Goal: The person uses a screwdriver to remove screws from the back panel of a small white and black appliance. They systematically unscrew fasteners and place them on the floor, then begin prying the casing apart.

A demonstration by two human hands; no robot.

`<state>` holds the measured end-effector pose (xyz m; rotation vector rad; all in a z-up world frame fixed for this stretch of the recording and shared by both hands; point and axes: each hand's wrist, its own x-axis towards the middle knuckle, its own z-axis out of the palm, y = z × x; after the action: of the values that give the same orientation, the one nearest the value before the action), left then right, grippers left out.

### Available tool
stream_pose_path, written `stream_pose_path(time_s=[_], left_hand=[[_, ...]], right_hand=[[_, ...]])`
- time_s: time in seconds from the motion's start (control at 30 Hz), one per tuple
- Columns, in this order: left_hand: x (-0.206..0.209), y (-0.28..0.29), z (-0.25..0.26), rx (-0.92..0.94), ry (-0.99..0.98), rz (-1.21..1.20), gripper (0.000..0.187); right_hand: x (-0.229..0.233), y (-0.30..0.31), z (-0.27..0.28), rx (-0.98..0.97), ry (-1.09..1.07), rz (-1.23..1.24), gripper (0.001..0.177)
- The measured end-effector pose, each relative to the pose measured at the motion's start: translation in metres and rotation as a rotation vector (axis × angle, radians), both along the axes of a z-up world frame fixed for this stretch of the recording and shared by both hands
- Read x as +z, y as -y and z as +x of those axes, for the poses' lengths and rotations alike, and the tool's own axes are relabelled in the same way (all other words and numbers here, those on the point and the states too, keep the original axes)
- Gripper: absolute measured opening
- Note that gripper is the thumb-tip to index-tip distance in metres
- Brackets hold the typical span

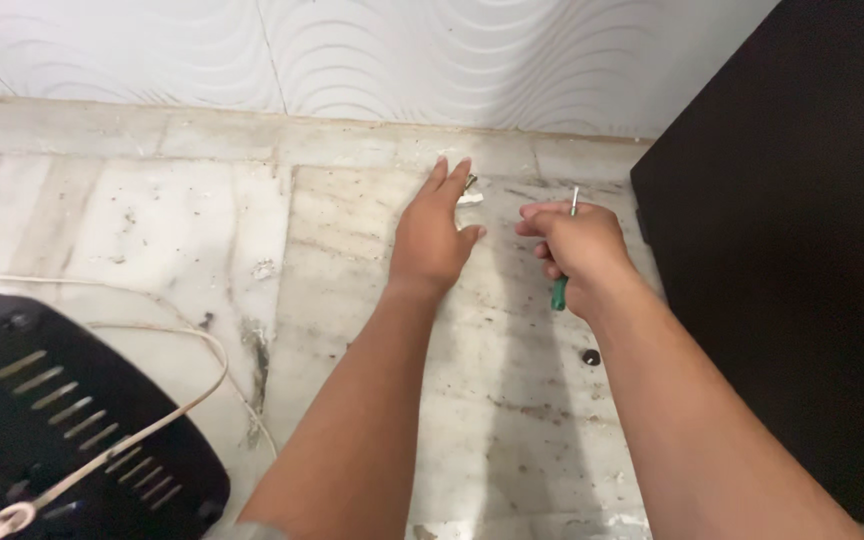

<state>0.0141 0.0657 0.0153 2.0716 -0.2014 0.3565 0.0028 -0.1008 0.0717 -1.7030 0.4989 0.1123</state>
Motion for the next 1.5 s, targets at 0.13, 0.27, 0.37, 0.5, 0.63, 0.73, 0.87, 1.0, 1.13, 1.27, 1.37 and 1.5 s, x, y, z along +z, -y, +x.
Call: stream_pose_path(time_s=[0.13, 0.27, 0.37, 0.5, 0.63, 0.73, 0.87, 1.0, 1.13, 1.27, 1.37, 1.5], left_hand=[[0.000, -0.007, -0.029, 0.045, -0.017, -0.014, 0.075], [0.019, -0.014, -0.071, 0.040, -0.021, 0.047, 0.073], [0.047, -0.028, -0.122, -0.017, -0.018, 0.070, 0.071], [0.105, -0.060, -0.198, -0.022, -0.182, 0.025, 0.069], [0.162, -0.103, -0.267, 0.017, -0.186, 0.065, 0.066], [0.193, -0.158, -0.320, 0.150, 0.185, 0.255, 0.052], [0.206, -0.225, -0.366, 0.341, 0.215, 0.141, 0.057], [0.170, -0.286, -0.387, 0.585, 0.085, 0.020, 0.059], [0.123, -0.310, -0.381, 0.656, 0.051, -0.036, 0.063], [0.114, -0.298, -0.366, 0.555, -0.123, -0.149, 0.066], [0.129, -0.286, -0.354, 0.489, -0.280, -0.041, 0.073], [0.139, -0.279, -0.349, 0.464, -0.450, -0.146, 0.065]], right_hand=[[0.002, -0.006, -0.013, 0.042, 0.000, 0.019, 0.016], [0.010, -0.016, -0.033, 0.045, -0.019, 0.053, 0.015], [0.029, -0.018, -0.056, 0.113, -0.069, 0.023, 0.014], [0.079, -0.017, -0.094, 0.177, -0.052, -0.058, 0.017], [0.126, -0.023, -0.144, 0.219, -0.012, -0.054, 0.019], [0.146, -0.043, -0.168, 0.274, 0.053, -0.077, 0.019], [0.176, -0.091, -0.180, 0.380, 0.152, -0.081, 0.019], [0.182, -0.161, -0.198, 0.489, 0.187, -0.077, 0.018], [0.161, -0.207, -0.222, 0.576, 0.124, -0.028, 0.029], [0.128, -0.227, -0.248, 0.469, -0.023, 0.027, 0.051], [0.119, -0.234, -0.243, 0.482, -0.036, 0.028, 0.051], [0.123, -0.233, -0.233, 0.621, 0.019, 0.172, 0.058]])
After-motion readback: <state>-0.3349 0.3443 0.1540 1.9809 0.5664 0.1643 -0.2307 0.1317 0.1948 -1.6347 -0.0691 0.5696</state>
